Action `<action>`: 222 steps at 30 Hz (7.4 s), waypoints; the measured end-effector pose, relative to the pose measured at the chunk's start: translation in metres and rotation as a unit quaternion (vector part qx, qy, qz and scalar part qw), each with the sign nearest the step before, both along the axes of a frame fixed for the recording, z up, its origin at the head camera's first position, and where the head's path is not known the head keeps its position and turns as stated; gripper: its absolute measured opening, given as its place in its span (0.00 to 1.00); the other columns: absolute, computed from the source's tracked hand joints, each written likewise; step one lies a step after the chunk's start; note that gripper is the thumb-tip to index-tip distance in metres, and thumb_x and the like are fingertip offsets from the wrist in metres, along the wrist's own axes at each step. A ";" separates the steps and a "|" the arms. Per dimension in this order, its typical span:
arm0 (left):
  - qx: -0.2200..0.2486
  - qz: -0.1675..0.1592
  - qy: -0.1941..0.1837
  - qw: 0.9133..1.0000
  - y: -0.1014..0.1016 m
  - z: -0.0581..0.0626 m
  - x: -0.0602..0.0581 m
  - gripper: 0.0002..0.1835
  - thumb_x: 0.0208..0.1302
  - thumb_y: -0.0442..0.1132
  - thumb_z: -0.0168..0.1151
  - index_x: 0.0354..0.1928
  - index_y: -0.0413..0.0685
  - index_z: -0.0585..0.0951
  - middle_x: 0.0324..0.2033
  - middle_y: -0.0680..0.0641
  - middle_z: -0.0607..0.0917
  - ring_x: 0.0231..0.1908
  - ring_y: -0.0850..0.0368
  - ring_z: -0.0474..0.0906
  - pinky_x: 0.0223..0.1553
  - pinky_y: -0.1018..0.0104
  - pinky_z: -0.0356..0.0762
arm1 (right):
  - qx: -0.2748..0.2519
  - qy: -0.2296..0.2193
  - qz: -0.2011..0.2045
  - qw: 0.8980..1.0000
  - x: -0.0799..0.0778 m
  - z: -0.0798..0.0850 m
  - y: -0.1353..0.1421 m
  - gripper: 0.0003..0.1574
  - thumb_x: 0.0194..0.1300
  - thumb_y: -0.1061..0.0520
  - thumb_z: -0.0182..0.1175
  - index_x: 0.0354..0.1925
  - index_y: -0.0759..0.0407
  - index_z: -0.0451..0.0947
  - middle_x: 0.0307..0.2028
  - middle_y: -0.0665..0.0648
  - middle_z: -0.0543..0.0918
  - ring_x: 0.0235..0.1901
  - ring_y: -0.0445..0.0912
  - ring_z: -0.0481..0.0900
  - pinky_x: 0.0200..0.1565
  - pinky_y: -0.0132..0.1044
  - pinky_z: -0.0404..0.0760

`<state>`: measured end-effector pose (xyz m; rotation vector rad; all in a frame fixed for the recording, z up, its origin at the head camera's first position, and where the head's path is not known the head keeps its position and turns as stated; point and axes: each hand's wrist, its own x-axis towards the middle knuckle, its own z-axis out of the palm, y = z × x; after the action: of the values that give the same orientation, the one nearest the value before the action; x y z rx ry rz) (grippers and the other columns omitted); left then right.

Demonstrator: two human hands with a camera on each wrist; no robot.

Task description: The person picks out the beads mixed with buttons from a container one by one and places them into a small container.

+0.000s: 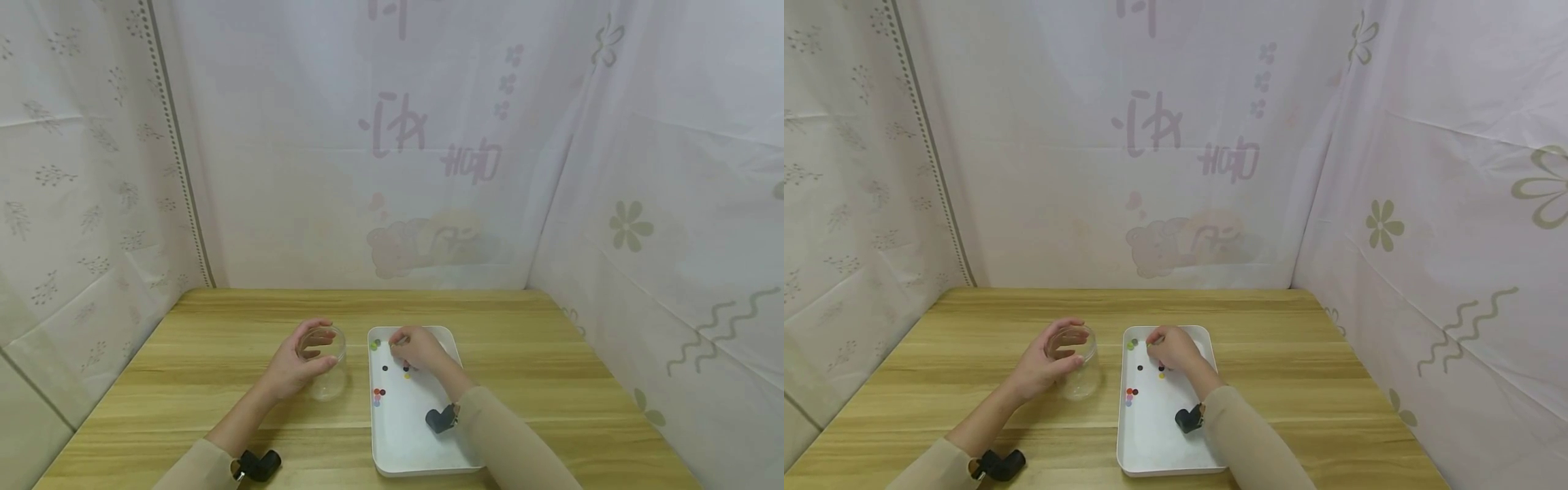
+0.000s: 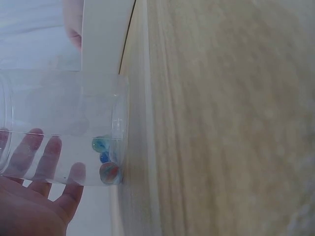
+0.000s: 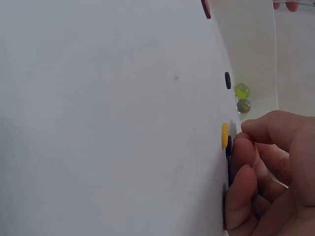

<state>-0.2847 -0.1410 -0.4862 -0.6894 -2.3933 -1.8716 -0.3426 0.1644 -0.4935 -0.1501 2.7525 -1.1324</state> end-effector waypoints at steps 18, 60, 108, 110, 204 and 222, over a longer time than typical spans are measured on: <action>-0.005 0.001 0.004 1.000 -0.001 0.000 0.000 0.35 0.70 0.39 0.74 0.75 0.45 0.70 0.68 0.32 0.82 0.71 0.32 0.77 0.69 0.31 0.76 | -0.054 0.009 0.017 0.998 0.003 0.013 0.003 0.10 0.75 0.53 0.69 0.52 0.51 0.88 0.30 0.54 0.87 0.24 0.44 0.81 0.29 0.35 0.81; -0.001 0.002 0.001 1.000 0.000 0.000 0.001 0.37 0.70 0.38 0.74 0.77 0.42 0.69 0.68 0.34 0.82 0.70 0.33 0.77 0.70 0.31 0.75 | -0.252 0.034 0.050 0.966 0.012 0.031 -0.001 0.17 0.75 0.53 0.71 0.59 0.53 0.87 0.38 0.48 0.84 0.27 0.41 0.76 0.28 0.31 0.74; 0.007 -0.010 -0.007 1.000 0.001 0.002 0.001 0.35 0.72 0.37 0.72 0.76 0.43 0.68 0.70 0.26 0.78 0.71 0.31 0.76 0.71 0.28 0.73 | -0.311 0.050 0.141 0.939 0.028 0.080 -0.062 0.18 0.74 0.56 0.70 0.59 0.58 0.86 0.40 0.46 0.86 0.24 0.40 0.73 0.29 0.31 0.73; 0.009 -0.010 -0.007 1.000 0.001 0.002 0.001 0.34 0.72 0.36 0.72 0.76 0.44 0.69 0.70 0.25 0.78 0.71 0.31 0.76 0.71 0.28 0.73 | -0.311 0.049 0.144 0.938 0.029 0.081 -0.064 0.18 0.74 0.57 0.71 0.59 0.58 0.86 0.40 0.46 0.86 0.25 0.40 0.73 0.29 0.31 0.73; 0.000 0.000 0.009 1.000 0.000 0.000 0.002 0.34 0.70 0.39 0.73 0.75 0.47 0.71 0.68 0.34 0.83 0.70 0.32 0.77 0.69 0.30 0.76 | -0.201 0.057 0.062 0.976 0.003 0.037 -0.013 0.25 0.77 0.47 0.70 0.67 0.49 0.82 0.50 0.58 0.87 0.31 0.45 0.80 0.31 0.34 0.77; 0.003 -0.003 0.012 1.000 0.000 -0.001 0.000 0.36 0.70 0.38 0.74 0.76 0.39 0.69 0.68 0.27 0.80 0.70 0.32 0.77 0.68 0.30 0.76 | -0.102 0.027 0.073 0.992 -0.003 0.022 -0.012 0.15 0.76 0.53 0.67 0.57 0.52 0.87 0.41 0.63 0.90 0.28 0.46 0.84 0.28 0.34 0.77</action>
<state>-0.2844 -0.1406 -0.4871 -0.7158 -2.3731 -1.8619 -0.3457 0.1520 -0.4716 -0.4043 2.6145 -1.3852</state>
